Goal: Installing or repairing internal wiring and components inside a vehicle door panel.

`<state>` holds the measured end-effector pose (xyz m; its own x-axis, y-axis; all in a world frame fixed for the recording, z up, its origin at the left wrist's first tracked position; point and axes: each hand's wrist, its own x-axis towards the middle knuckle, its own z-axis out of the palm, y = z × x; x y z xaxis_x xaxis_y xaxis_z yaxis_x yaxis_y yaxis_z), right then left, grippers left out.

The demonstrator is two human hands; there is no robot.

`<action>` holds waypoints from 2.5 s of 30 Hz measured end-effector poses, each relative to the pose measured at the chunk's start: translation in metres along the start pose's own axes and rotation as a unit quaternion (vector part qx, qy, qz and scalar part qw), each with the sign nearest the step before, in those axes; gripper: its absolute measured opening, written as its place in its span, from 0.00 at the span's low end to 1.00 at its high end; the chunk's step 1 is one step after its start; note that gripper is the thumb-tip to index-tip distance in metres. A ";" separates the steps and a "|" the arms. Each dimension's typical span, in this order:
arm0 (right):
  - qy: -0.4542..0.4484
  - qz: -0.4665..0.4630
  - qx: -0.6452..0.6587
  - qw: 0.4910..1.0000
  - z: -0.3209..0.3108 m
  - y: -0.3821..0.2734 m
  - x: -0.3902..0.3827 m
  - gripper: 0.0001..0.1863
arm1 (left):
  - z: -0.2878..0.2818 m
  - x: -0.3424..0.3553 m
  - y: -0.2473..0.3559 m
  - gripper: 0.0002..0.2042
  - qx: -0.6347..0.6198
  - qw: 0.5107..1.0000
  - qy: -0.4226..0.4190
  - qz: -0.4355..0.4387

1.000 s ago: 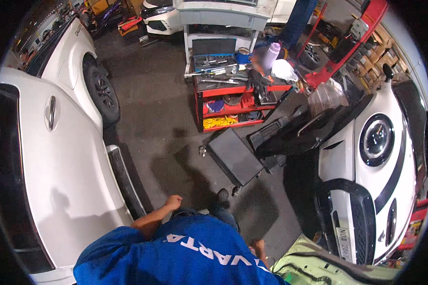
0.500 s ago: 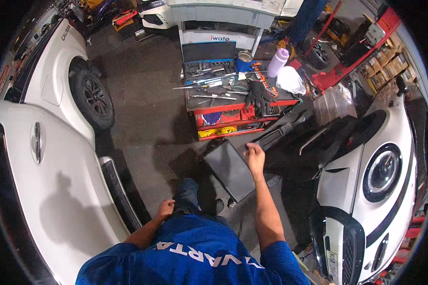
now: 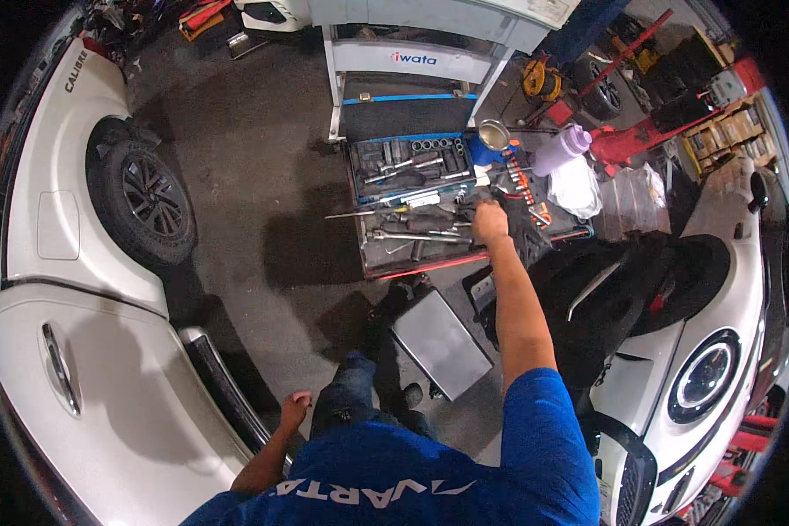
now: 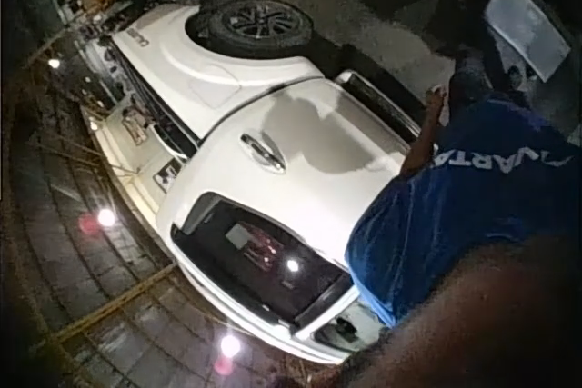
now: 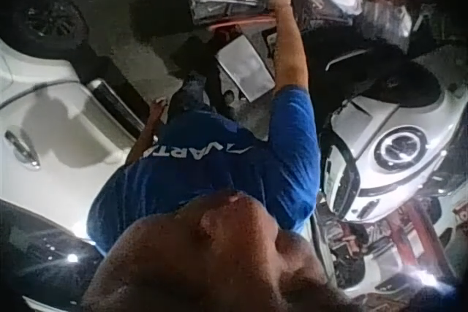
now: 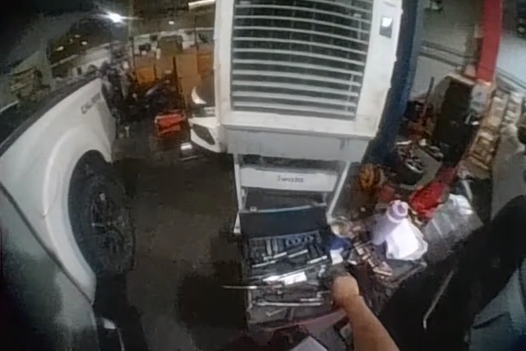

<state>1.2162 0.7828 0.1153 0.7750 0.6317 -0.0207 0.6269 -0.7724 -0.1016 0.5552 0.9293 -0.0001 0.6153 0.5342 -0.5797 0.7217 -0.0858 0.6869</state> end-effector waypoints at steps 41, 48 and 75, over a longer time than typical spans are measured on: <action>-0.027 -0.107 0.167 0.980 -0.023 -0.101 -0.043 0.16 | -0.054 0.114 0.065 0.15 -0.072 0.981 -0.150 -0.104; -0.013 0.025 -0.008 1.000 0.019 -0.012 0.010 0.07 | -0.034 0.117 0.067 0.14 0.167 0.950 -0.177 0.197; 0.115 0.385 0.635 0.660 -0.115 -0.172 -0.340 0.15 | 0.026 0.000 0.379 0.22 0.043 0.849 -0.115 0.514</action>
<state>0.8541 0.6938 0.2538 0.9080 -0.0550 -0.4153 -0.4188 -0.0897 -0.9037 0.8364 0.8752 0.2487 0.9727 -0.0380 0.2291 -0.2194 -0.4732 0.8532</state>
